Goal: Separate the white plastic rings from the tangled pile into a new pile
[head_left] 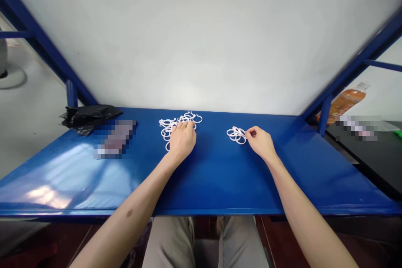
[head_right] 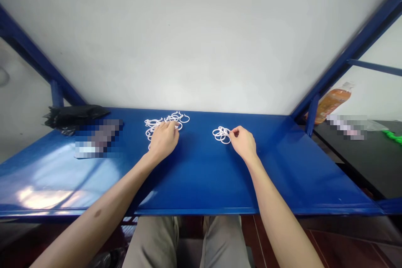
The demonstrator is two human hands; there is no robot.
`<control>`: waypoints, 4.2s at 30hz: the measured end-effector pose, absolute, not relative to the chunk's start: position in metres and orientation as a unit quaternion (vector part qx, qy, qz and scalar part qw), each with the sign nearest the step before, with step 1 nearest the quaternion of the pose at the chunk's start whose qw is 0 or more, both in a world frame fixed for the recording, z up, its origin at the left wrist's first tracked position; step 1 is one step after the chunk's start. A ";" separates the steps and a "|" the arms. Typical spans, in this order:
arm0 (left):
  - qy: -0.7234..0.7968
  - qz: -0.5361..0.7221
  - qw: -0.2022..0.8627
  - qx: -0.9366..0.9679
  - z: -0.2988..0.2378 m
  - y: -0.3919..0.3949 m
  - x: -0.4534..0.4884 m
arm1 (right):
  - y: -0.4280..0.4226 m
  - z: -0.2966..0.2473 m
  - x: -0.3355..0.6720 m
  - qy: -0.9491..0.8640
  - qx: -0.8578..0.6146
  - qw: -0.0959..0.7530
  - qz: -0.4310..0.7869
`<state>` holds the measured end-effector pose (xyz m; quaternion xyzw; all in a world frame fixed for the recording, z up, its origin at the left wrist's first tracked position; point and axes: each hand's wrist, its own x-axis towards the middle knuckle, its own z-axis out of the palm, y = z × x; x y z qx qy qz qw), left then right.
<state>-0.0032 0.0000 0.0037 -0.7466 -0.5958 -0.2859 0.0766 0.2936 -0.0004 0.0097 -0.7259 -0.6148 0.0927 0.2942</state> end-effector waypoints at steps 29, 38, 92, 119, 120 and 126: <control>-0.452 -0.486 -0.389 -0.639 0.014 -0.010 0.015 | -0.038 0.010 0.222 -0.793 -0.457 0.379 0.136; -0.498 -0.383 -0.185 -0.755 0.008 -0.012 0.012 | -0.034 0.000 0.218 -0.743 -0.469 0.432 0.203; -0.576 -0.202 0.107 -0.785 -0.002 -0.001 -0.009 | -0.001 0.005 0.305 -0.649 -0.689 0.323 -0.003; -0.525 -0.299 0.061 -0.794 0.002 -0.010 0.006 | -0.004 0.006 0.297 -0.670 -0.683 0.282 0.078; -0.523 -0.299 0.052 -0.797 0.002 -0.010 0.007 | -0.004 0.006 0.297 -0.671 -0.682 0.283 0.075; -0.516 -0.314 0.004 -0.797 0.004 -0.012 0.010 | -0.005 0.005 0.299 -0.668 -0.687 0.282 0.048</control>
